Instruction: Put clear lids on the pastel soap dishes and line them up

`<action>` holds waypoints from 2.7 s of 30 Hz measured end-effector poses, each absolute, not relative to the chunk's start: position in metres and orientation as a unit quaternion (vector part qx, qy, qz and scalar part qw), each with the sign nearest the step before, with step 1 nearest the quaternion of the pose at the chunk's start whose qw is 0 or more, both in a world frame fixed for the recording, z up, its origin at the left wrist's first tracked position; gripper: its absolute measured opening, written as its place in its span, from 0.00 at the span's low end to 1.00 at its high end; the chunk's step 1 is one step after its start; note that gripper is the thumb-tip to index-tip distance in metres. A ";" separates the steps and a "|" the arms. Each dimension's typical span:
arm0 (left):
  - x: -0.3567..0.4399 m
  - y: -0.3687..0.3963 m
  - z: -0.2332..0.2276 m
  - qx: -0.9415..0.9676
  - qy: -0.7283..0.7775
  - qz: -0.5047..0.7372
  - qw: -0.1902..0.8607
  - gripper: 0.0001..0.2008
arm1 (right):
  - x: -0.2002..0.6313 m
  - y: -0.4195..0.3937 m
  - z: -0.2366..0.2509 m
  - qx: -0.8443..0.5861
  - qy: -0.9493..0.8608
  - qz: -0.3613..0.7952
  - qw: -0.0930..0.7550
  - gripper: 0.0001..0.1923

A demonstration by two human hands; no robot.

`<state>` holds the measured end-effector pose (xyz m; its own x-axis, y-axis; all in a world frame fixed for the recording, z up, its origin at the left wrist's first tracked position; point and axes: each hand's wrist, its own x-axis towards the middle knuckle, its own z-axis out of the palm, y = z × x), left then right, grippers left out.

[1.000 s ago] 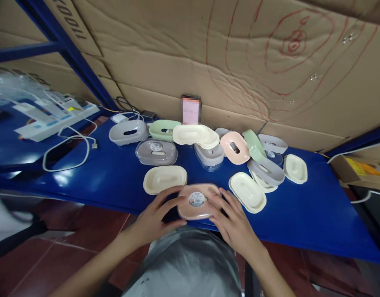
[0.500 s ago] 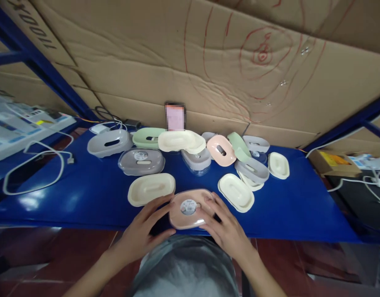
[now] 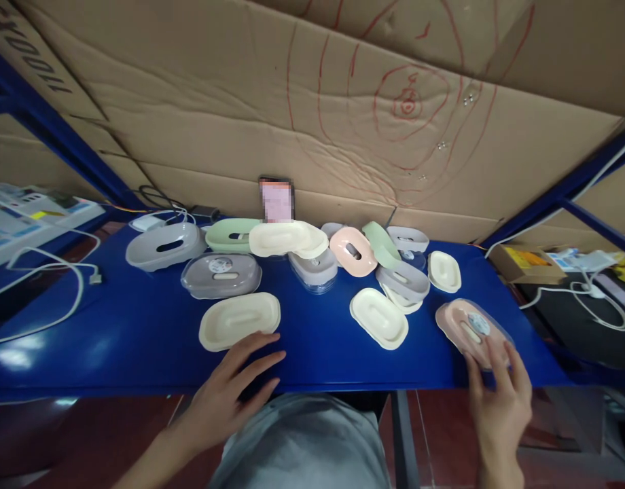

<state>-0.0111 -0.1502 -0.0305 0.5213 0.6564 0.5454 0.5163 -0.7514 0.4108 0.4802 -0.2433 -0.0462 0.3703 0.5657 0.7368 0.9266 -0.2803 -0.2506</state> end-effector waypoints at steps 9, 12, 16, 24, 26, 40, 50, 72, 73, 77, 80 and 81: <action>-0.010 -0.148 -0.023 0.847 0.362 0.386 0.050 0.16 | 0.460 -0.200 -0.037 -0.710 -0.609 -0.225 0.272 0.31; -0.002 -0.150 -0.018 0.848 0.366 0.380 0.049 0.16 | 0.442 -0.166 -0.027 -0.658 -0.677 -0.192 0.267 0.27; 0.026 -0.159 -0.011 0.901 0.283 0.318 0.087 0.16 | 0.436 -0.126 -0.019 -0.645 -0.702 -0.169 0.249 0.23; 0.085 -0.154 -0.008 0.942 0.211 0.242 0.100 0.17 | 0.405 -0.172 -0.007 -0.592 -0.729 -0.173 0.297 0.12; 0.093 -0.146 -0.005 0.944 0.224 0.227 0.088 0.20 | 0.390 -0.191 -0.011 -0.577 -0.742 -0.155 0.304 0.14; 0.077 -0.144 -0.008 0.923 0.344 0.172 0.015 0.19 | 0.372 -0.189 -0.030 -0.524 -0.756 -0.095 0.381 0.31; 0.045 -0.141 -0.028 0.893 0.356 0.273 0.040 0.23 | 0.320 -0.187 -0.022 -0.428 -0.847 0.043 0.311 0.21; 0.035 -0.142 -0.026 0.869 0.340 0.328 0.151 0.13 | 0.392 -0.105 0.032 -0.515 -0.843 0.041 0.148 0.20; 0.035 -0.142 -0.026 0.868 0.339 0.327 0.158 0.13 | 0.395 -0.111 0.024 -0.514 -0.843 0.035 0.151 0.18; 0.036 -0.142 -0.027 0.864 0.344 0.326 0.167 0.14 | 0.400 -0.124 0.014 -0.516 -0.829 0.009 0.217 0.14; 0.036 -0.143 -0.026 0.859 0.366 0.313 0.170 0.22 | 0.387 -0.132 0.023 -0.542 -0.765 -0.027 0.348 0.16; 0.035 -0.144 -0.026 0.858 0.375 0.307 0.171 0.26 | 0.379 -0.134 0.026 -0.550 -0.731 -0.043 0.401 0.16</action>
<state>0.0355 -0.1439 -0.0259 0.5298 0.7485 0.3988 0.5389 -0.6602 0.5233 0.3793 -0.1340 0.0264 -0.0732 0.7696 0.6343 0.8390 0.3913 -0.3780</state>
